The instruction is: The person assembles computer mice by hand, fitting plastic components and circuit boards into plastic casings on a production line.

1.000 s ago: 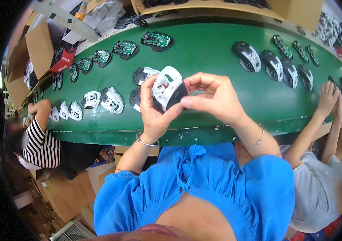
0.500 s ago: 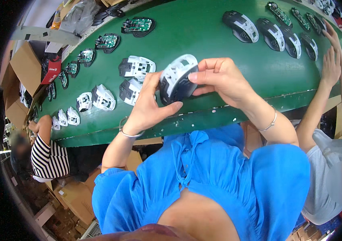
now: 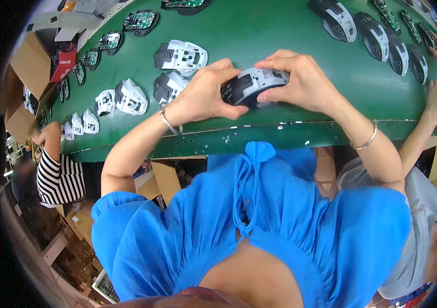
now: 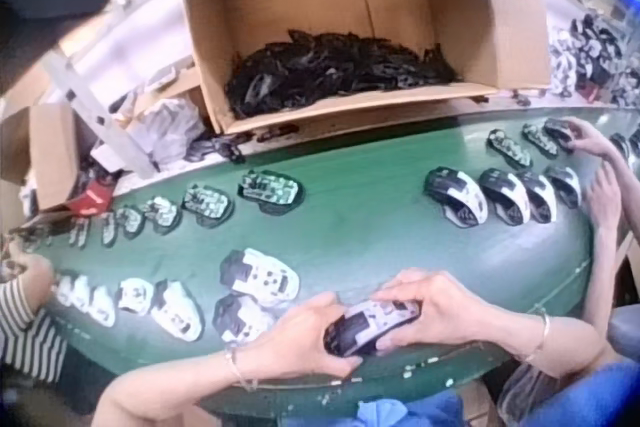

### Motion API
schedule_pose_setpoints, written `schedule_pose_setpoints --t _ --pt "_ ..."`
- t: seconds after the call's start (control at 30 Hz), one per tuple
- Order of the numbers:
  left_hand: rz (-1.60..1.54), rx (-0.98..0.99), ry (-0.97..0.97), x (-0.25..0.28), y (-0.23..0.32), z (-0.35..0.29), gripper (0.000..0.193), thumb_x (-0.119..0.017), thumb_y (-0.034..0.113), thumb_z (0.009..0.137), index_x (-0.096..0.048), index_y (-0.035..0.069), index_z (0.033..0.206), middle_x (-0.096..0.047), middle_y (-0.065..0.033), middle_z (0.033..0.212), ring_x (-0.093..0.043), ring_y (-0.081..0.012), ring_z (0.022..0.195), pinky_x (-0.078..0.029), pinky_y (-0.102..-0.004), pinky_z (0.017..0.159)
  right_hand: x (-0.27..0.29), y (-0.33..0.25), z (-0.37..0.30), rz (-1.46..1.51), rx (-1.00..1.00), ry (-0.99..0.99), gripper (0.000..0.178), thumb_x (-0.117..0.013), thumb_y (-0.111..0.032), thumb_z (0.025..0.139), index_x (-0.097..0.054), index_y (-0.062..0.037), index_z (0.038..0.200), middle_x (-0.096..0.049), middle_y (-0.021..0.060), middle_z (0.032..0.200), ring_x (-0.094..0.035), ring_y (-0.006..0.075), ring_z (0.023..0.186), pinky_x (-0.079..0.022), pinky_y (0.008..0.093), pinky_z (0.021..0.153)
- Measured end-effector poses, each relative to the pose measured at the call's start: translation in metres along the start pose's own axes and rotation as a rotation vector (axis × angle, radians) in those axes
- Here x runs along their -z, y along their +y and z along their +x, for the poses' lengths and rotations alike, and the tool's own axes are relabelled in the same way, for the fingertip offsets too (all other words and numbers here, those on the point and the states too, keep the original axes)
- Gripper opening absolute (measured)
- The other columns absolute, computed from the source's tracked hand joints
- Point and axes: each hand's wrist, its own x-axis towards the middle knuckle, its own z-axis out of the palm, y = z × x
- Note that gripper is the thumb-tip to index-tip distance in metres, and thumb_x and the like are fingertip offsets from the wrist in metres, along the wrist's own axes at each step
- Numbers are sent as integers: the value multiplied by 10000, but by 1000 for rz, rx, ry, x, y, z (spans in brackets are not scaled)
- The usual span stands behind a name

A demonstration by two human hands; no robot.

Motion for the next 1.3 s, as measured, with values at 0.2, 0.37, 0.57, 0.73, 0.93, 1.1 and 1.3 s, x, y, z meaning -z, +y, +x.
schedule_pose_setpoints --t 0.2,0.37,0.57,0.73,0.93,1.1,1.3 --pt "65 -38 -53 6 -4 -2 650 -805 271 605 -596 -60 1124 -561 -129 877 -564 -246 845 -475 -362 709 -4 8 -5 38 -11 11 554 -818 -247 636 -655 11 1098 -647 148 1002 -629 265 898 -493 327 823" --pt "-139 -6 -76 7 -10 -18 654 -795 248 663 -566 -73 1185 -579 -106 930 -545 -183 875 -483 -294 769 -6 4 -7 66 -21 20 536 -801 -258 665 -651 24 1095 -650 135 971 -631 230 872 -494 316 811" --pt "-65 -7 58 -1 1 -22 692 -784 311 629 -570 -91 1150 -588 -153 951 -580 -260 884 -483 -350 814 -6 0 -11 41 -15 57 533 -816 -210 618 -652 18 1071 -636 134 982 -616 229 914 -485 323 836" --pt "-132 27 23 9 -6 -12 640 -772 217 629 -569 -59 1169 -592 -198 1017 -593 -311 936 -482 -360 843 -11 -9 -6 -172 85 229 524 -826 -207 592 -662 -2 1045 -625 124 971 -608 266 933 -494 350 829" --pt "225 -82 529 40 -6 -5 789 -776 236 698 -397 13 1353 -433 -224 1314 -424 -390 1210 -363 -418 1033 9 12 80 -721 89 745 525 -816 -354 619 -638 -29 990 -586 108 957 -564 297 905 -458 387 777" --pt "384 -253 374 -6 -18 -60 650 -725 181 724 -462 0 1291 -472 -206 1267 -457 -366 1198 -402 -432 1004 44 5 131 -849 148 808 418 -749 -356 709 -629 -45 962 -574 113 964 -567 314 910 -461 417 750" --pt "432 -371 489 26 -67 -86 374 -600 -27 596 -585 -3 969 -549 -132 961 -578 -302 932 -513 -371 776 138 30 242 -909 42 763 174 -566 -130 834 -650 -70 975 -632 140 966 -608 340 946 -511 439 782"
